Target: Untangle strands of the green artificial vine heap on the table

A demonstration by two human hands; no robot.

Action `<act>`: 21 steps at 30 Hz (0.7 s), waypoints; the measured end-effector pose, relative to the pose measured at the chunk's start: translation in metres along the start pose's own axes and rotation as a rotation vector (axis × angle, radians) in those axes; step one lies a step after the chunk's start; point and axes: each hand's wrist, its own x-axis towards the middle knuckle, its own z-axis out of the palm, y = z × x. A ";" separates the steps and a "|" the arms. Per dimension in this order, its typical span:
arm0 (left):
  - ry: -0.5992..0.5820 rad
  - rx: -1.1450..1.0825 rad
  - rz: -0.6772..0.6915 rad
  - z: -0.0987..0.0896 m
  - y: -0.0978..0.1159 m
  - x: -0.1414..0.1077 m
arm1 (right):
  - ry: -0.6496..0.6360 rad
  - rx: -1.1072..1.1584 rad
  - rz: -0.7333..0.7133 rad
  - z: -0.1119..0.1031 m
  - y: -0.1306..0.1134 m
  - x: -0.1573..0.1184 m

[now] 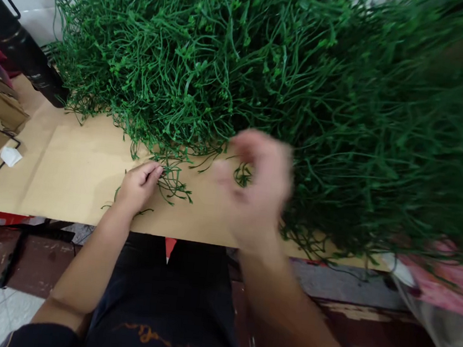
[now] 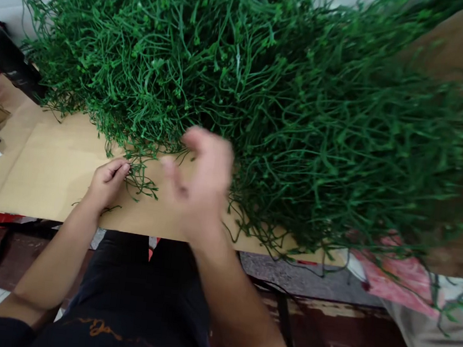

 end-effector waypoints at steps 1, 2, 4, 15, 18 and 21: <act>-0.001 -0.012 0.011 0.000 0.000 0.000 | -0.053 0.121 0.051 0.023 -0.003 -0.005; 0.003 -0.028 0.020 0.000 0.000 -0.001 | -0.107 0.273 0.155 0.043 -0.005 -0.008; 0.018 -0.057 0.032 0.000 0.000 -0.002 | -0.201 0.477 0.325 0.067 -0.004 -0.010; -0.017 -0.068 0.064 0.001 0.004 -0.006 | -0.223 0.714 0.381 0.061 -0.001 -0.006; 0.003 -0.066 0.061 0.001 0.003 -0.005 | -0.200 0.588 0.334 0.059 -0.002 -0.005; 0.029 -0.059 0.070 0.000 0.002 -0.005 | -0.267 0.462 0.281 0.052 0.001 -0.004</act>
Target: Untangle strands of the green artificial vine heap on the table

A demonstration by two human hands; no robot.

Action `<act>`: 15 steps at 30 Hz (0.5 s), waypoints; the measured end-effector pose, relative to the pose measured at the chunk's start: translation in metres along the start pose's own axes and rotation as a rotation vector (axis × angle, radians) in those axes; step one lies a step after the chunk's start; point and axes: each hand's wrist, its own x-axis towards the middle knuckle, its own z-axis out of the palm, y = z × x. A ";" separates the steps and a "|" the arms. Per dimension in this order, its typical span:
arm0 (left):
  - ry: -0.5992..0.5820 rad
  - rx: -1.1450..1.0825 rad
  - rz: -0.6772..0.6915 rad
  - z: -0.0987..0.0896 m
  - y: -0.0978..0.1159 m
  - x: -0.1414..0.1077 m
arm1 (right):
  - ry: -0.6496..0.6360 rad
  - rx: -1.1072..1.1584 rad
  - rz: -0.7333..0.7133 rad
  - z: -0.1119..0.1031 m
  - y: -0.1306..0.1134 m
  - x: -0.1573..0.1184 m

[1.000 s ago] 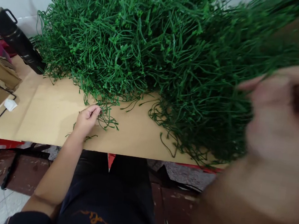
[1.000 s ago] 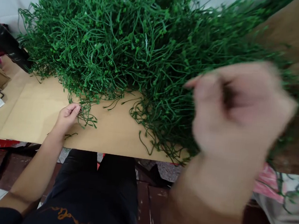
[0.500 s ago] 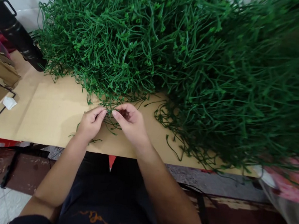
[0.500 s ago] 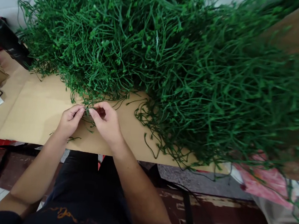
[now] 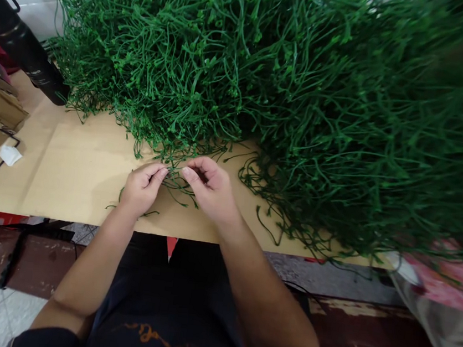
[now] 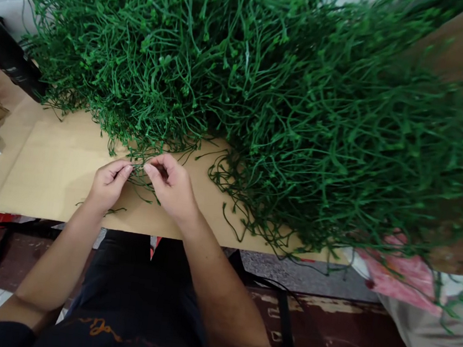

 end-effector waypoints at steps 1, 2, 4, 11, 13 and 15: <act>0.000 0.007 0.003 0.000 0.000 0.000 | -0.030 -0.040 0.002 -0.003 0.000 0.000; -0.004 0.016 0.004 0.000 0.000 0.000 | -0.056 -0.072 0.008 -0.005 0.000 -0.001; -0.008 0.035 0.001 0.001 0.000 0.000 | -0.088 -0.094 0.022 -0.007 0.001 -0.002; 0.107 0.022 -0.200 0.001 -0.008 0.010 | -0.036 0.054 0.094 0.006 0.006 -0.030; 0.209 -0.073 -0.286 -0.002 -0.011 0.016 | 0.002 0.094 0.134 0.004 0.009 -0.044; 0.222 -0.135 -0.305 -0.005 -0.013 0.018 | 0.037 0.124 0.165 -0.004 0.011 -0.054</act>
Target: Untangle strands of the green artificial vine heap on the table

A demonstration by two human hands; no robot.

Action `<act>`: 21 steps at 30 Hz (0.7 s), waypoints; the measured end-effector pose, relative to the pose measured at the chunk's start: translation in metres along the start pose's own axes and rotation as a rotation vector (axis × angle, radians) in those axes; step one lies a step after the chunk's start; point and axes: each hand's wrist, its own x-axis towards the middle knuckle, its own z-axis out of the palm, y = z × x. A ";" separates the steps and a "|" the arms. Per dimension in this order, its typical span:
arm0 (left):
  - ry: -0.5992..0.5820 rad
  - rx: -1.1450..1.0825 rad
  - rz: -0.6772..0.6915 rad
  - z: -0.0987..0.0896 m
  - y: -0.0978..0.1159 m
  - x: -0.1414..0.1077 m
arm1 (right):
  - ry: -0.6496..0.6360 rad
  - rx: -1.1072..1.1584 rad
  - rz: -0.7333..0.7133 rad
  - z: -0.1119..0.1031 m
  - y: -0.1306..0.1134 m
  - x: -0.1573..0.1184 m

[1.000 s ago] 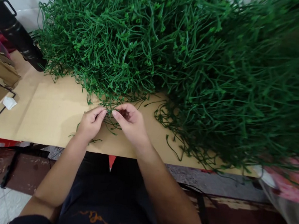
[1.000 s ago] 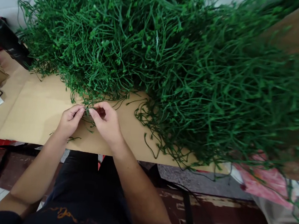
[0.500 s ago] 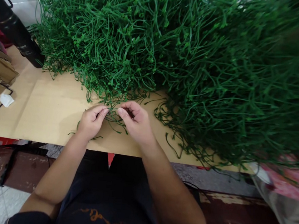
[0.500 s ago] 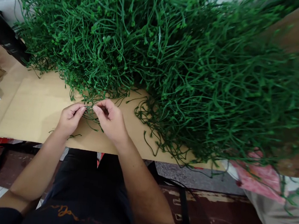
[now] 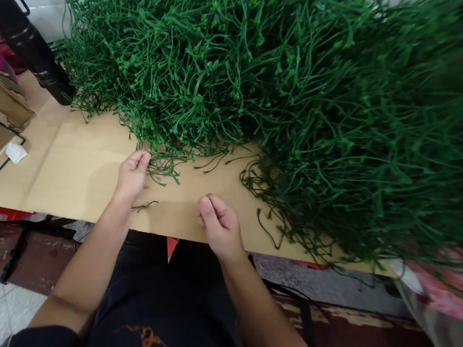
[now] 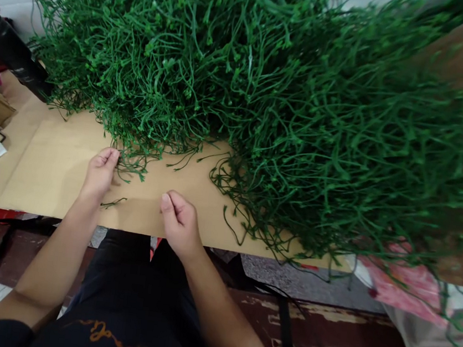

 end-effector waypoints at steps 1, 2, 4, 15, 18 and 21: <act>-0.039 0.003 0.016 -0.001 0.000 0.000 | 0.023 0.017 0.009 -0.005 0.000 -0.002; -0.082 0.019 0.043 -0.001 0.000 -0.001 | 0.055 0.035 0.012 -0.009 -0.002 -0.002; -0.159 0.060 0.094 -0.001 0.001 -0.006 | 0.121 0.060 -0.005 -0.014 -0.009 0.003; -0.302 -0.044 0.222 0.004 0.008 -0.017 | -0.016 -0.047 -0.030 0.015 -0.021 0.043; -0.283 -0.059 0.218 0.003 0.010 -0.018 | -0.026 0.000 -0.053 0.015 -0.016 0.044; -0.295 -0.047 0.220 0.003 0.010 -0.019 | -0.147 0.062 -0.049 0.013 -0.013 0.045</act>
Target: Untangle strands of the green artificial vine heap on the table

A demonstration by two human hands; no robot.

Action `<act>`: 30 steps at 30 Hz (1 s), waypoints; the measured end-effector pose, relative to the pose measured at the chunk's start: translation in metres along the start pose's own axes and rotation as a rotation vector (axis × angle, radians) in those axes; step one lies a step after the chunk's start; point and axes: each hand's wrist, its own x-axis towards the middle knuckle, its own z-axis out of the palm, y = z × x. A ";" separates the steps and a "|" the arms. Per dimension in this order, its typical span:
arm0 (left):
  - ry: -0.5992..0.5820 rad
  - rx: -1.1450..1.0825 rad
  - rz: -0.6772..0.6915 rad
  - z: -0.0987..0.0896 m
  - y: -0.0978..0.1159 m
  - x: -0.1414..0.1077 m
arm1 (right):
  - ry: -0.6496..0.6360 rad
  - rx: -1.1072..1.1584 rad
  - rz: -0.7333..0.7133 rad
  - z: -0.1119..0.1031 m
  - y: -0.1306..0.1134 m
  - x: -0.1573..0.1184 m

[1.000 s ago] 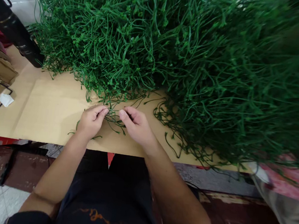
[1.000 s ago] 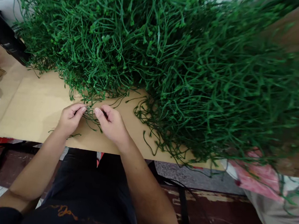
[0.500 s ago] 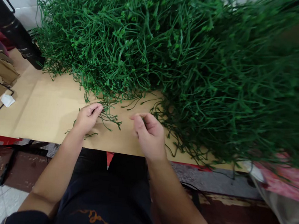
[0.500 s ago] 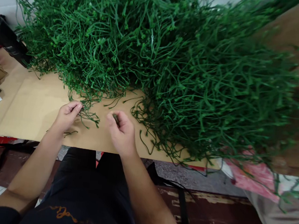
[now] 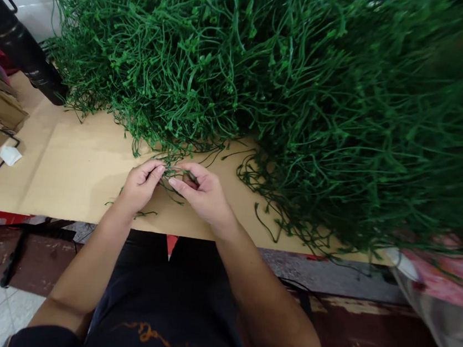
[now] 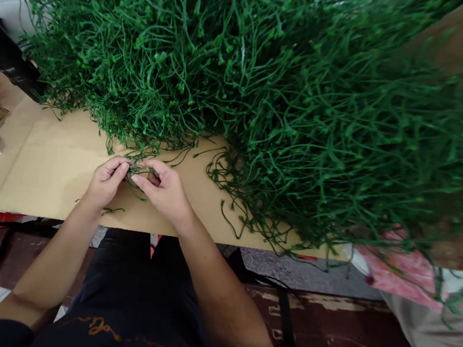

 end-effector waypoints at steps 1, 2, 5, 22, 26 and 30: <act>0.000 0.005 0.002 0.000 -0.001 0.000 | -0.017 0.013 0.003 0.000 0.001 0.001; 0.003 0.011 0.004 0.000 -0.001 0.000 | -0.021 0.021 0.006 -0.001 0.001 0.001; 0.011 0.040 0.019 0.000 -0.004 -0.001 | -0.008 0.047 0.020 -0.001 -0.001 0.002; 0.108 0.193 0.117 0.002 -0.006 0.001 | -0.093 -0.072 -0.004 -0.008 -0.005 0.002; 0.073 0.216 0.061 0.003 -0.005 -0.001 | -0.234 -0.055 -0.019 -0.011 -0.002 -0.002; 0.044 0.261 0.000 0.004 -0.006 -0.001 | -0.288 -0.102 -0.065 -0.013 -0.005 -0.012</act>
